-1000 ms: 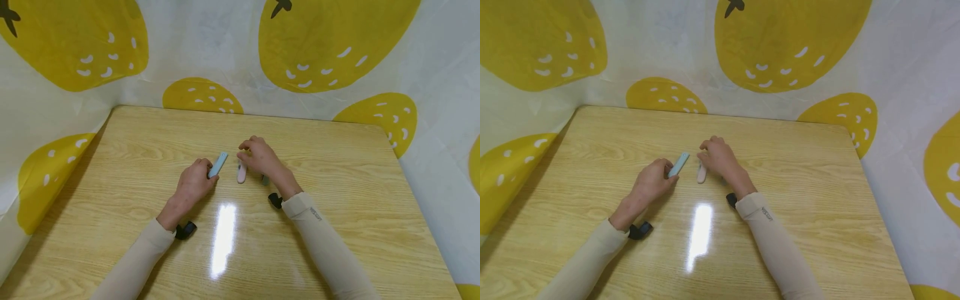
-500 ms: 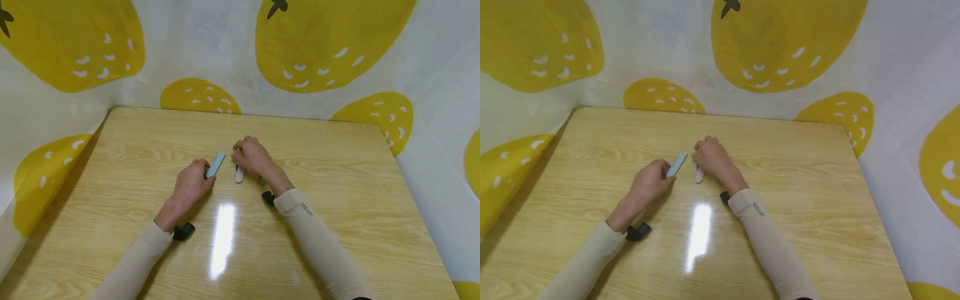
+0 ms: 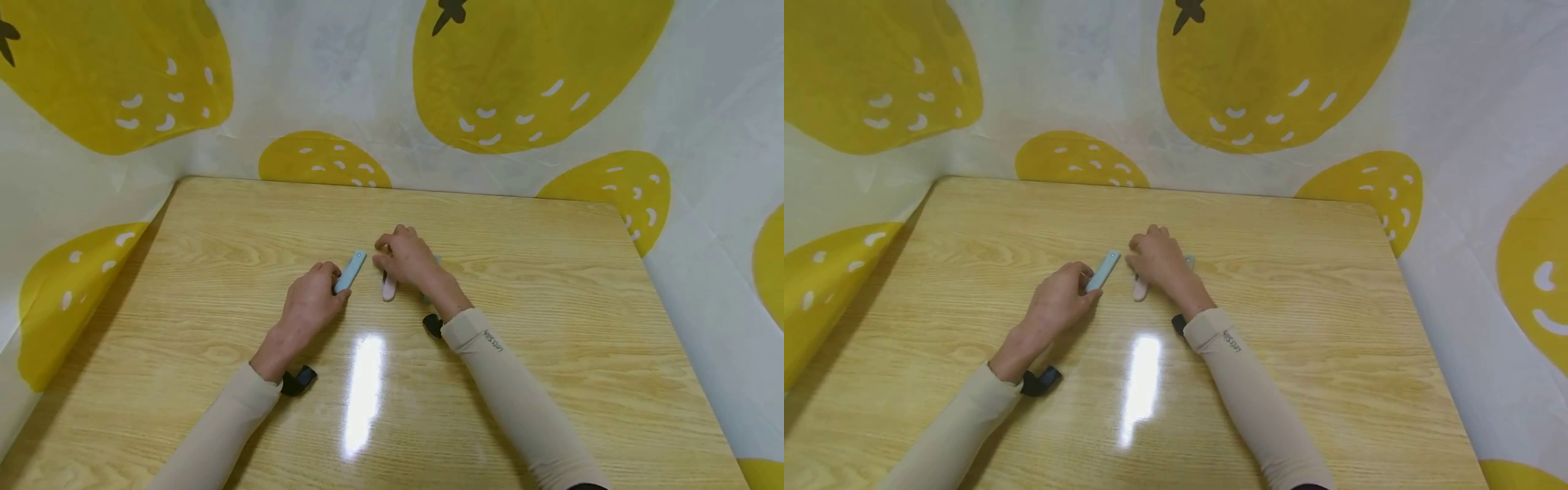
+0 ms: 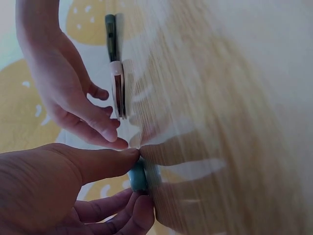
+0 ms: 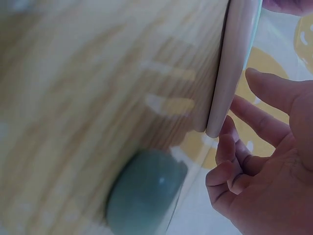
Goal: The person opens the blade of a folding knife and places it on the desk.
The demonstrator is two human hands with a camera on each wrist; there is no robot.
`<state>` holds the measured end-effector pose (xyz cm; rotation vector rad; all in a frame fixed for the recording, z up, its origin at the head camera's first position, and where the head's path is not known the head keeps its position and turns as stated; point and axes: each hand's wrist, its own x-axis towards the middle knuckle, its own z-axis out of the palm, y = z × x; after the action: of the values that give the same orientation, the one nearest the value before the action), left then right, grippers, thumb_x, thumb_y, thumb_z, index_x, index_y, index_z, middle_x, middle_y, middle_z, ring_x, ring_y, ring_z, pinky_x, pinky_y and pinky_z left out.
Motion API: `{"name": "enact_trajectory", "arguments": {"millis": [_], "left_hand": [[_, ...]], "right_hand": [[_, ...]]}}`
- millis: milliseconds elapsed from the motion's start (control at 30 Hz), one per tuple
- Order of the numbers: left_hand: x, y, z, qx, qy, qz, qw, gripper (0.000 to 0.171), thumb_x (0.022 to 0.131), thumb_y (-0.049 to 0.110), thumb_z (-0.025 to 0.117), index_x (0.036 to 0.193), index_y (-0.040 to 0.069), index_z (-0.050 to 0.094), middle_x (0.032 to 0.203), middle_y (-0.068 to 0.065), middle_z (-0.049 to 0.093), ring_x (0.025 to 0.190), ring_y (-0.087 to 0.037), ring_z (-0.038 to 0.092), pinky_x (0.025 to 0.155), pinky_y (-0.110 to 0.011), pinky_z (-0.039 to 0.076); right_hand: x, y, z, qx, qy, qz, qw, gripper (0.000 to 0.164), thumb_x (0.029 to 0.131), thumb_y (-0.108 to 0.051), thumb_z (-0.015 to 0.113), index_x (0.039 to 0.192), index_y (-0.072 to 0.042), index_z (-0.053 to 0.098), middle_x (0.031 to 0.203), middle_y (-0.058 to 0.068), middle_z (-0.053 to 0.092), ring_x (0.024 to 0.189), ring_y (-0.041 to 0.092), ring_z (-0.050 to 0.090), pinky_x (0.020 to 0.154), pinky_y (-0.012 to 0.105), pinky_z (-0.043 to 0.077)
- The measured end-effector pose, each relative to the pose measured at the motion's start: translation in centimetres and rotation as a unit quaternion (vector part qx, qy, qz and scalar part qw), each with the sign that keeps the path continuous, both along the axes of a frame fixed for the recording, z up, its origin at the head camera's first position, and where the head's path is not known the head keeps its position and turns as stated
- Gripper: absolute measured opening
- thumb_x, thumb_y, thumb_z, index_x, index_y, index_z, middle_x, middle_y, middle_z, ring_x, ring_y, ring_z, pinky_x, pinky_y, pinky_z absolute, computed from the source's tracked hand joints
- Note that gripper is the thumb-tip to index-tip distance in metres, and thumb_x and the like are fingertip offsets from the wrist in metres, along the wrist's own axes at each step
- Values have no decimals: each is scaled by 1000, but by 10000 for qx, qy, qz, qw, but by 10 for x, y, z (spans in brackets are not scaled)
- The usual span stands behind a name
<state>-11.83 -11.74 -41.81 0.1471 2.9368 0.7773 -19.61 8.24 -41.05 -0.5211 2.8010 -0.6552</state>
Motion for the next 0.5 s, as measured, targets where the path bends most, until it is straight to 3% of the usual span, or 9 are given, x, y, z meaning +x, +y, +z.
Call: {"name": "enact_trajectory", "arguments": {"millis": [500], "left_hand": [[1, 0, 1, 20, -6, -15, 10000, 32, 96, 18, 76, 119, -1, 65, 104, -16, 68, 80, -24, 68, 69, -36, 57]], "right_hand": [[2, -4, 2, 52, 58, 194, 9998, 29, 104, -32, 65, 128, -17, 74, 113, 11, 62, 105, 29, 52, 95, 48, 48]]}}
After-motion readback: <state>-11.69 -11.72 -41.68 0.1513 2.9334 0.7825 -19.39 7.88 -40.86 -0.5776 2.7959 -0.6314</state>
